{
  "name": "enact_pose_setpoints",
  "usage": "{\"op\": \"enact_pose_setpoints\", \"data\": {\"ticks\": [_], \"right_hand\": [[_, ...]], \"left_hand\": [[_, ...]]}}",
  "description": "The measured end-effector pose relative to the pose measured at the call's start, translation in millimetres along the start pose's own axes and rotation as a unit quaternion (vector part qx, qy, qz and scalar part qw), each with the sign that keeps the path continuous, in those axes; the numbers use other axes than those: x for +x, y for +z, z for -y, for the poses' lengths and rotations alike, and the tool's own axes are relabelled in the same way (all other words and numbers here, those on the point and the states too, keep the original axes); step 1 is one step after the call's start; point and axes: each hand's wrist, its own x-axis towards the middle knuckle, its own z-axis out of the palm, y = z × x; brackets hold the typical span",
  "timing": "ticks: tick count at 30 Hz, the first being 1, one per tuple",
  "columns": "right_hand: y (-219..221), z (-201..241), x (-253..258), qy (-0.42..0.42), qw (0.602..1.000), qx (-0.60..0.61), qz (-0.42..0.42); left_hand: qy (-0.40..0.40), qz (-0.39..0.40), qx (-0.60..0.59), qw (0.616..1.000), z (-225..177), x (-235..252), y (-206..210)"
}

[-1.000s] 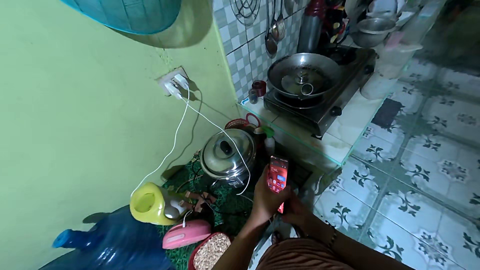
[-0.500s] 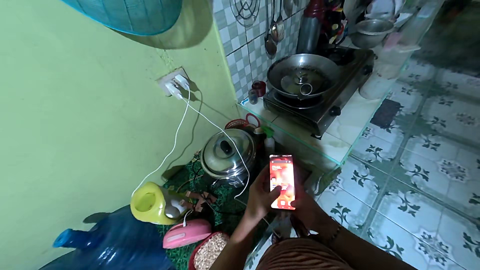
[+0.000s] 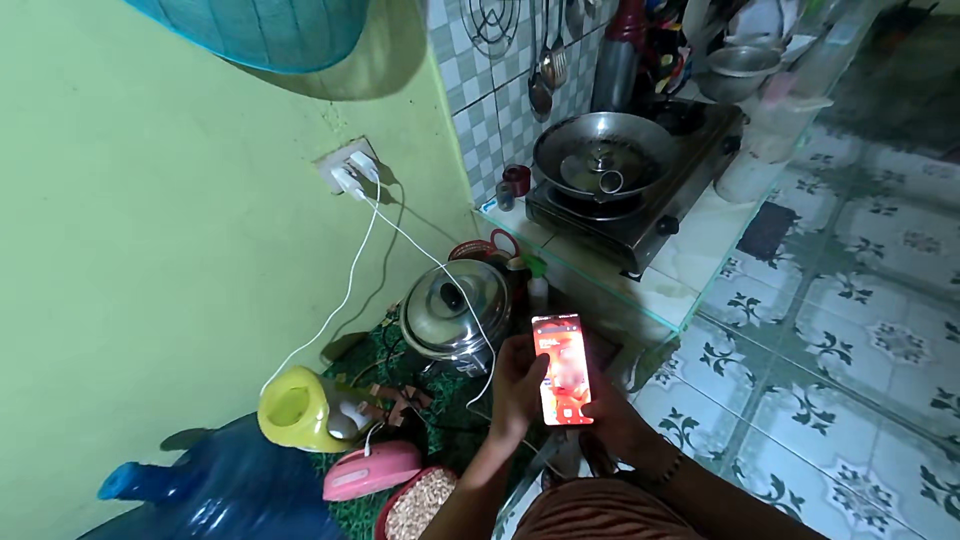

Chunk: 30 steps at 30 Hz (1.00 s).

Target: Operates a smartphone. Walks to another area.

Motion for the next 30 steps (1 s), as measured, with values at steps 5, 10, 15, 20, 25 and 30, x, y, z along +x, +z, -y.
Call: {"op": "enact_pose_setpoints", "data": {"ticks": [5, 10, 15, 20, 25, 30], "right_hand": [[0.7, -8.6, -1.5, 0.024, 1.000, -0.012, 0.000], [-14.3, -30.2, 2.4, 0.072, 0.995, -0.031, 0.062], [-44.4, -37.0, 9.5, 0.195, 0.958, -0.201, 0.059], [-86.8, -46.2, 4.0, 0.201, 0.880, -0.426, 0.055], [-109.1, -36.3, -26.7, 0.244, 0.886, -0.393, -0.023], [-140.9, -31.1, -57.8, 0.266, 0.875, -0.393, -0.098]], "left_hand": [[-0.016, 0.067, 0.177, 0.982, 14.9, -2.8, 0.2], [-0.102, 0.135, 0.260, 0.951, 33.8, 1.1, -6.4], [-0.171, 0.187, 0.414, 0.874, 61.2, 8.3, -16.4], [-0.235, 0.183, 0.595, 0.746, 110.5, 22.0, -17.4], [-0.269, 0.143, 0.623, 0.720, 153.0, 43.8, -33.0], [-0.276, 0.110, 0.627, 0.720, 170.4, 67.5, -37.2]]}}
